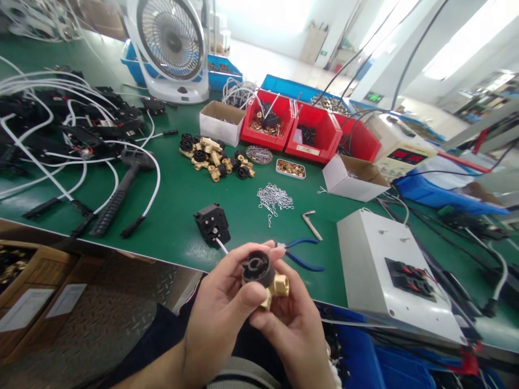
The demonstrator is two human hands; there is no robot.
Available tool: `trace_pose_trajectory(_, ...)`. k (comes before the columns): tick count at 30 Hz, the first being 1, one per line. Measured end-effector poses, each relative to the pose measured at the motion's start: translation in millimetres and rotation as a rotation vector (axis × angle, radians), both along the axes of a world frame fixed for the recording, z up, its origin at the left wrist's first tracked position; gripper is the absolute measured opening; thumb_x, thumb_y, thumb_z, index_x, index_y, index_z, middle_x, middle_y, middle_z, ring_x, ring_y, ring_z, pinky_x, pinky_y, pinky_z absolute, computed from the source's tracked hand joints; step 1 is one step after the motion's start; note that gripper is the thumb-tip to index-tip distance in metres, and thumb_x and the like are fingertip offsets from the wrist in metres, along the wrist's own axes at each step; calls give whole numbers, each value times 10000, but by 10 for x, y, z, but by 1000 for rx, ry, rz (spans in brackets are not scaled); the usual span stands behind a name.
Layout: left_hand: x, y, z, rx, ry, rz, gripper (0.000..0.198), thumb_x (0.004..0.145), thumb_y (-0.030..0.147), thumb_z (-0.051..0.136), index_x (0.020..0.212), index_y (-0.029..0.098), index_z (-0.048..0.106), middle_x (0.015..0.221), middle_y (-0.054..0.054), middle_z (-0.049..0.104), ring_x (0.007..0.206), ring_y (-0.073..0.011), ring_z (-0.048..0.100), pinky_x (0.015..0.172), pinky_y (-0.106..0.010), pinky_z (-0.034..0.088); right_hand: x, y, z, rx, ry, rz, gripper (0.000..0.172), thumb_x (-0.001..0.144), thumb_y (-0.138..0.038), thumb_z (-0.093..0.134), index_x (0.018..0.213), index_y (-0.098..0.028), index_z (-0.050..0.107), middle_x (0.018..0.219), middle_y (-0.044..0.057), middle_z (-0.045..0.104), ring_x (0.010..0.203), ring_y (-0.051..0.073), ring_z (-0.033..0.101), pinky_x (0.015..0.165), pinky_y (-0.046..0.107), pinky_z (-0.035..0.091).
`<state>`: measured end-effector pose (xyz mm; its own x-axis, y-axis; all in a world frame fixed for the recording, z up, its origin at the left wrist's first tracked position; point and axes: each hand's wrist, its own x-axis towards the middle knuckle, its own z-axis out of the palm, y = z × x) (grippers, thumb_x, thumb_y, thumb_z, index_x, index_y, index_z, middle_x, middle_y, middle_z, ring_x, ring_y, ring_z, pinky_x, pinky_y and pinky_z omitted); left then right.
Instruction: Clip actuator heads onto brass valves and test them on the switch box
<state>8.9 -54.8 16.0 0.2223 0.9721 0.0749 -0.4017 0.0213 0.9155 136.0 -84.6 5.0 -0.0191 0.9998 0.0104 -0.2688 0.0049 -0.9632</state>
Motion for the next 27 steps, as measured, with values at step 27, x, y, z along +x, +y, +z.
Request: trace_pose_trajectory(27,-313,576,-275,-243,306,16,700,839,538,719,1446,266,500,1355,-96,664,1115,-264,685,877,-368,581,-27,-78,-18,-276,277,22,456,786,-394,816,1162,-220,625,975,56,762,627,94,656,640,234,548)
